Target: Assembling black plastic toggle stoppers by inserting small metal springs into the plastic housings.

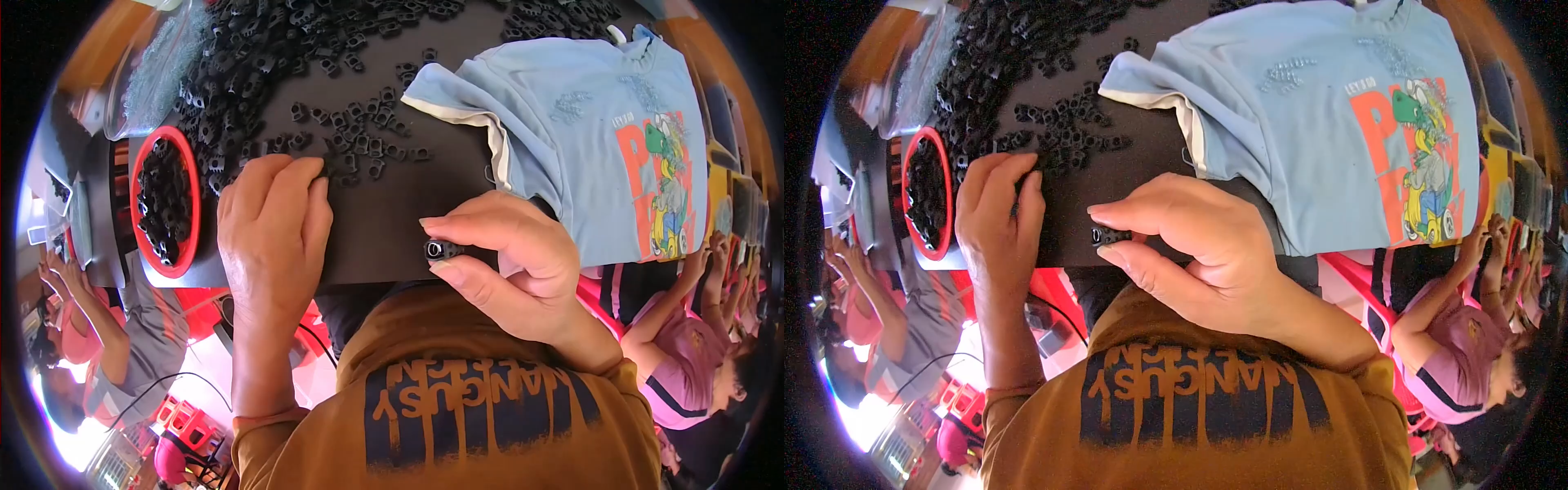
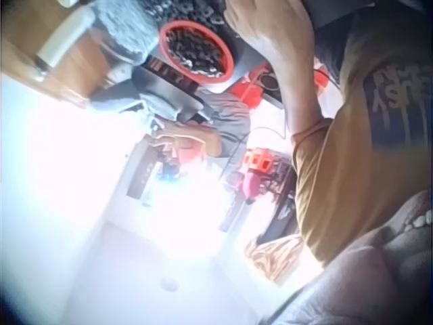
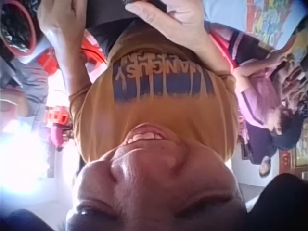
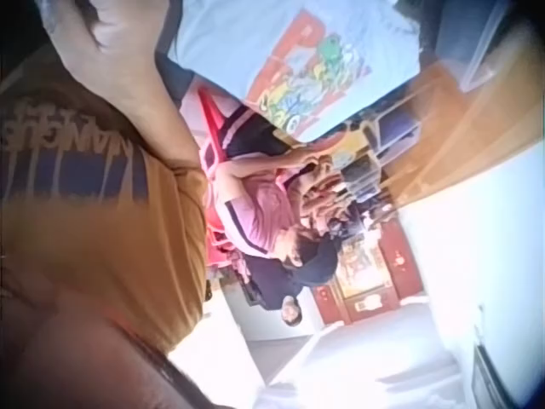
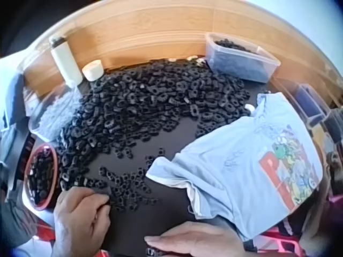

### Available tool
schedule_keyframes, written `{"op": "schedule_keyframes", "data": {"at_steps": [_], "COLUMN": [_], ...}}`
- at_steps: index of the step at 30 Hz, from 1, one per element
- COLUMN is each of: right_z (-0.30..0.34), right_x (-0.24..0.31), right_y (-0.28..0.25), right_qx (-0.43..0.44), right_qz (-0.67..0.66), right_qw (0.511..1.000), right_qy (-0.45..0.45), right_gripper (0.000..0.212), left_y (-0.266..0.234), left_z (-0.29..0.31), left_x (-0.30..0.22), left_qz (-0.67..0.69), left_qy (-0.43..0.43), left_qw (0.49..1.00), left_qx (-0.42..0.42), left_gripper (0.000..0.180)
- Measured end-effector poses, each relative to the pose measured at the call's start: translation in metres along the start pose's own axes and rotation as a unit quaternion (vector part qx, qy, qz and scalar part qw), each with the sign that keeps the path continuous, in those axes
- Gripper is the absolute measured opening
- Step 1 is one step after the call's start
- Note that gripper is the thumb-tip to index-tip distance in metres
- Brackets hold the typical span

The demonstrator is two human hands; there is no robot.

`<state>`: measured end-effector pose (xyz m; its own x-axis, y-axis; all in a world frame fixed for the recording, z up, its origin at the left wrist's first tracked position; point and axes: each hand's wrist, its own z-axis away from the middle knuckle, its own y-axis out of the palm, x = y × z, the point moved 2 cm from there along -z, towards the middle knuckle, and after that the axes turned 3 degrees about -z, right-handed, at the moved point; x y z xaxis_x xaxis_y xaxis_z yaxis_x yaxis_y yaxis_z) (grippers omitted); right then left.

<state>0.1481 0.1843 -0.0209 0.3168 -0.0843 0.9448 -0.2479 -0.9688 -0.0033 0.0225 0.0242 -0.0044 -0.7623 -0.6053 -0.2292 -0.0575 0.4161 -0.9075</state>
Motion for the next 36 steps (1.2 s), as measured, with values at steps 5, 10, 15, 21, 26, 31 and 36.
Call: {"op": "schedule_keyframes", "data": {"at_steps": [5, 10, 15, 21, 26, 31, 36], "right_z": [0.000, 0.001, 0.001, 0.002, 0.003, 0.003, 0.005], "right_x": [0.001, 0.001, 0.001, 0.000, 0.000, -0.002, -0.002], "right_y": [-0.002, -0.001, -0.002, -0.004, -0.006, -0.003, -0.001], "right_qx": [0.003, -0.005, 0.009, 0.022, 0.033, 0.007, -0.025], "right_qz": [0.005, 0.006, 0.008, -0.018, -0.020, -0.023, -0.018], "right_qw": [1.000, 1.000, 1.000, 1.000, 0.999, 1.000, 1.000], "right_qy": [0.005, -0.013, -0.012, 0.006, 0.008, 0.009, -0.001], "right_gripper": [0.027, 0.027, 0.025, 0.021, 0.019, 0.014, 0.013], "left_y": [-0.006, -0.011, -0.021, -0.021, -0.024, -0.028, -0.027], "left_z": [0.000, 0.012, 0.005, -0.003, -0.010, -0.021, -0.015], "left_x": [-0.008, -0.025, -0.035, -0.037, -0.035, -0.044, -0.049], "left_qz": [0.101, 0.442, 0.590, 0.592, 0.520, 0.338, 0.269], "left_qy": [-0.032, -0.141, -0.188, -0.175, -0.103, 0.120, 0.175], "left_qw": [0.994, 0.882, 0.762, 0.756, 0.812, 0.911, 0.937], "left_qx": [0.009, 0.089, 0.192, 0.216, 0.243, 0.202, 0.135], "left_gripper": [0.019, 0.018, 0.017, 0.016, 0.017, 0.024, 0.033]}}
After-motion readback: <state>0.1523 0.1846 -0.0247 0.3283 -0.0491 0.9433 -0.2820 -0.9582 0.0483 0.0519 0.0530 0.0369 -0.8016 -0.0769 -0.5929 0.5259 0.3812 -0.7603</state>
